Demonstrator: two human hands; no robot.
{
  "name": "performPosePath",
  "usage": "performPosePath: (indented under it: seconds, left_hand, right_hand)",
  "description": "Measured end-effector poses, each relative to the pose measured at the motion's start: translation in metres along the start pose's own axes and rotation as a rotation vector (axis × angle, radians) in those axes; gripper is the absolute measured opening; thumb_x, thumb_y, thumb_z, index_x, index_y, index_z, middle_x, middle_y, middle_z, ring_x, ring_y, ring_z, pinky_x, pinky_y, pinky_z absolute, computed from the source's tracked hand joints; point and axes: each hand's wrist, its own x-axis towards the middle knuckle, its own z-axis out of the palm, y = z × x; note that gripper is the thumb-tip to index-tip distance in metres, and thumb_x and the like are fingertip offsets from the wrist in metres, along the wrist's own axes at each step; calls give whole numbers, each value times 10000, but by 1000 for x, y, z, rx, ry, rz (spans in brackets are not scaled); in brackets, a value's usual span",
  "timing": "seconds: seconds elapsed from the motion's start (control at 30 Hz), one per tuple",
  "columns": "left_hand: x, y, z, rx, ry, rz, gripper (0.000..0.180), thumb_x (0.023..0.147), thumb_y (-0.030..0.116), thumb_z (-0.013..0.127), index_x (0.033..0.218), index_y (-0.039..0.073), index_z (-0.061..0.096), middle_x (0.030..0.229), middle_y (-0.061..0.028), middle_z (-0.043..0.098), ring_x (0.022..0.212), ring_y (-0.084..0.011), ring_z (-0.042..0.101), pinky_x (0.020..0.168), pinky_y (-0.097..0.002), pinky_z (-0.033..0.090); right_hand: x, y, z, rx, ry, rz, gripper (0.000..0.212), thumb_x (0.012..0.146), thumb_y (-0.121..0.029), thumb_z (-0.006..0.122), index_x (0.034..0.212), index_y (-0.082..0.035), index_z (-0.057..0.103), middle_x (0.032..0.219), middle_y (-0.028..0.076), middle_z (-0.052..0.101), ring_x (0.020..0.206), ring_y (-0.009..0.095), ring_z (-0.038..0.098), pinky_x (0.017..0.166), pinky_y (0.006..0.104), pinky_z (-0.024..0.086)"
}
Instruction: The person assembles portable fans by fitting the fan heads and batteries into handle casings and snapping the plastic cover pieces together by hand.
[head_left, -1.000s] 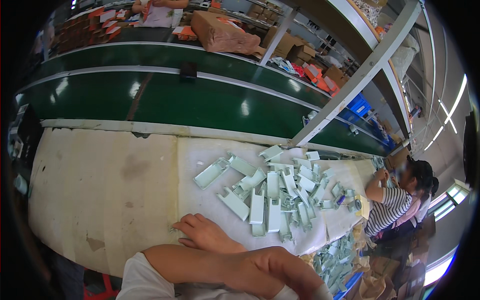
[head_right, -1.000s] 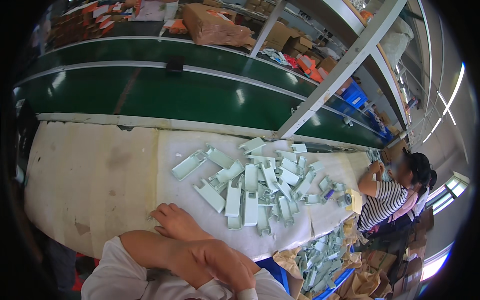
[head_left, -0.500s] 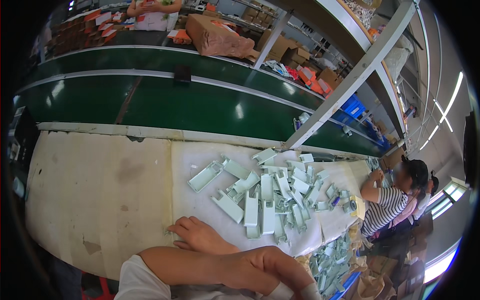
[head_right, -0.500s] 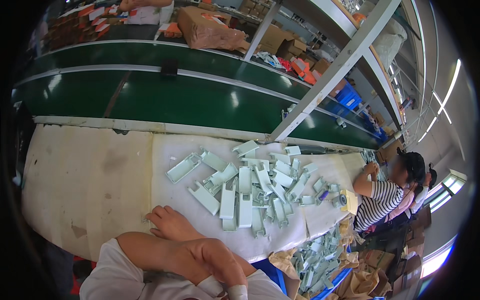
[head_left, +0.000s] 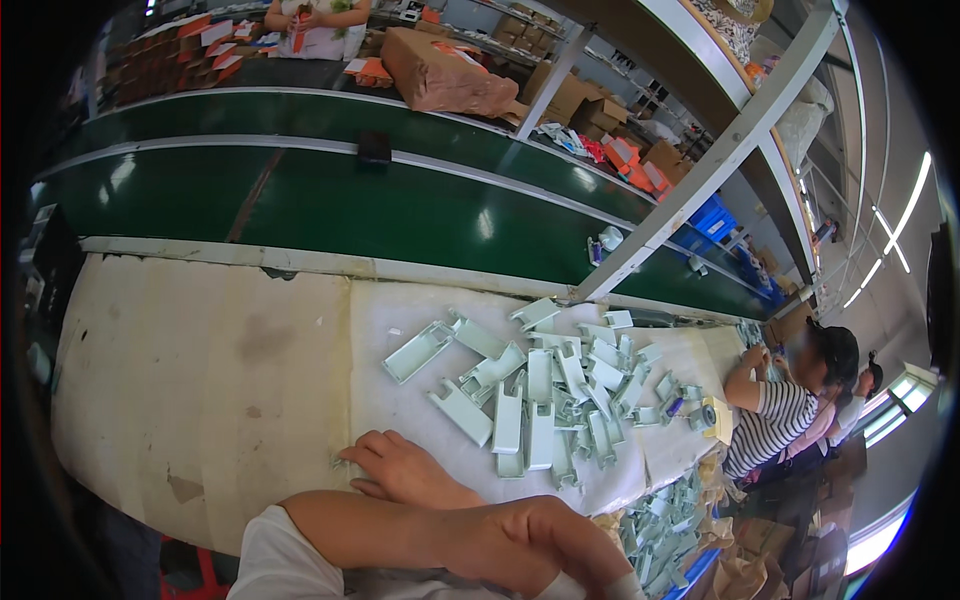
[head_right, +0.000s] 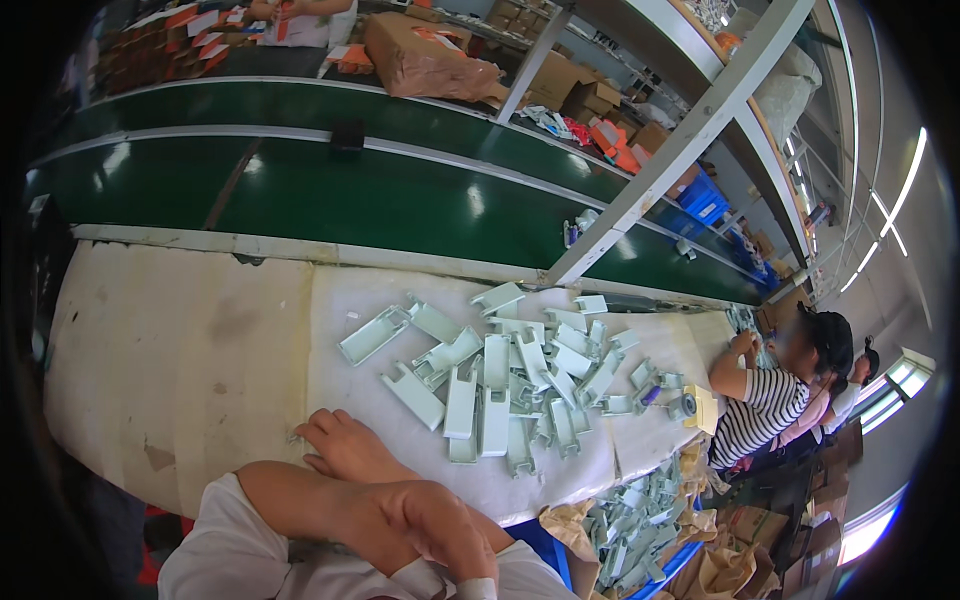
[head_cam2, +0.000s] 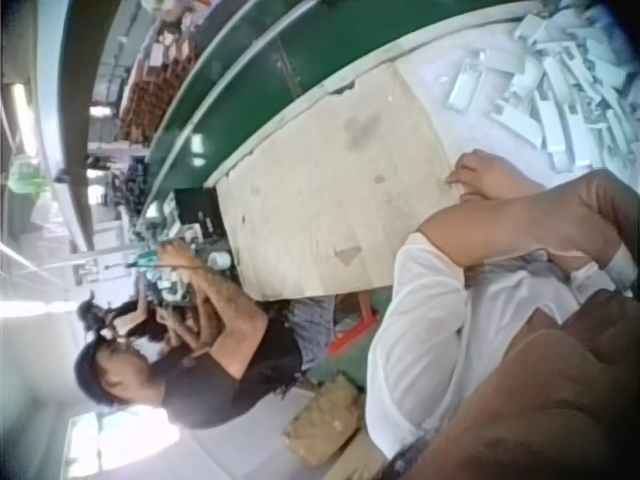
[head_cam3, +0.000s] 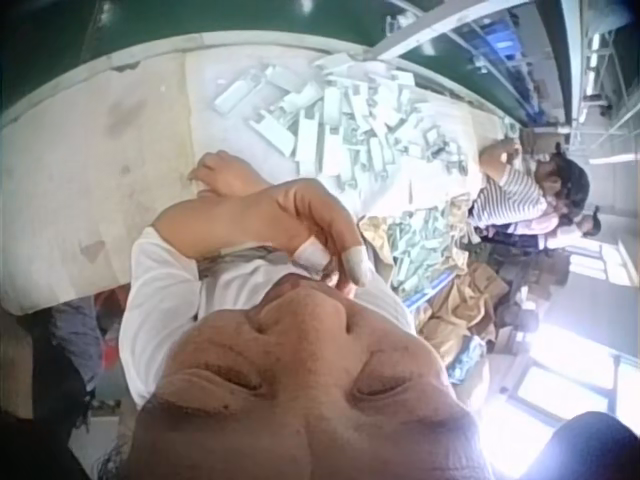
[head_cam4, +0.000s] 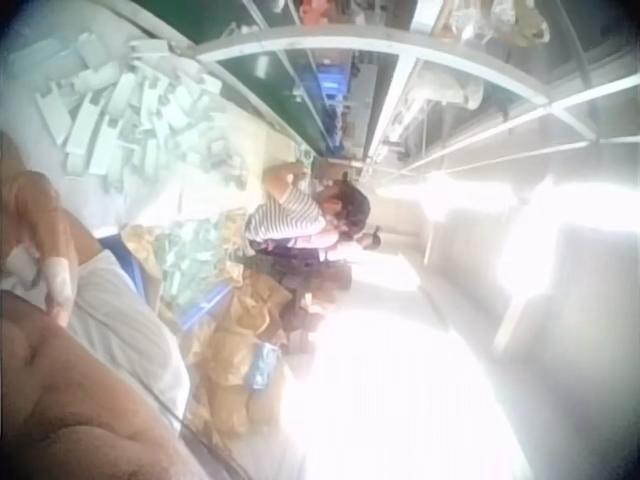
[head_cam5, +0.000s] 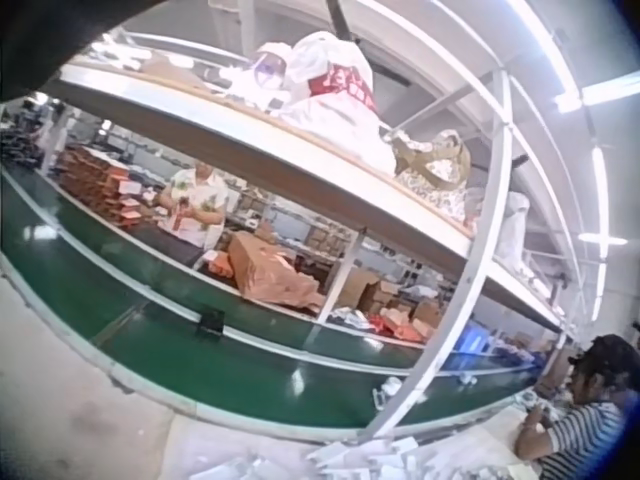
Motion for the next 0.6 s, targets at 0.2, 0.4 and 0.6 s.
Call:
performPosePath:
  seconds: [0.2,0.4,0.6]
  left_hand:
    - [-4,0,0,-16,50,-64,246,788,-12,580,1023,-54,641,924,-154,664,824,-175,635,722,-246,472]
    - [-1,3,3,62,-18,-23,257,782,-23,572,1029,-50,639,943,-157,662,823,-182,636,725,-249,476]
    - [-3,0,2,-116,60,-17,253,775,-25,570,1017,-44,640,969,-177,654,825,-212,639,722,-262,485]
  right_hand:
    - [1,-2,-2,-3,0,-4,379,801,-179,611,1160,-95,524,1036,95,518,926,302,513,796,377,460]
    - [-1,0,-1,-4,8,-7,373,808,-180,605,1161,-93,524,1038,98,518,929,302,511,799,375,458]
    - [1,1,2,11,-15,7,384,805,-179,609,1168,-95,516,1051,98,508,941,304,502,800,380,456]
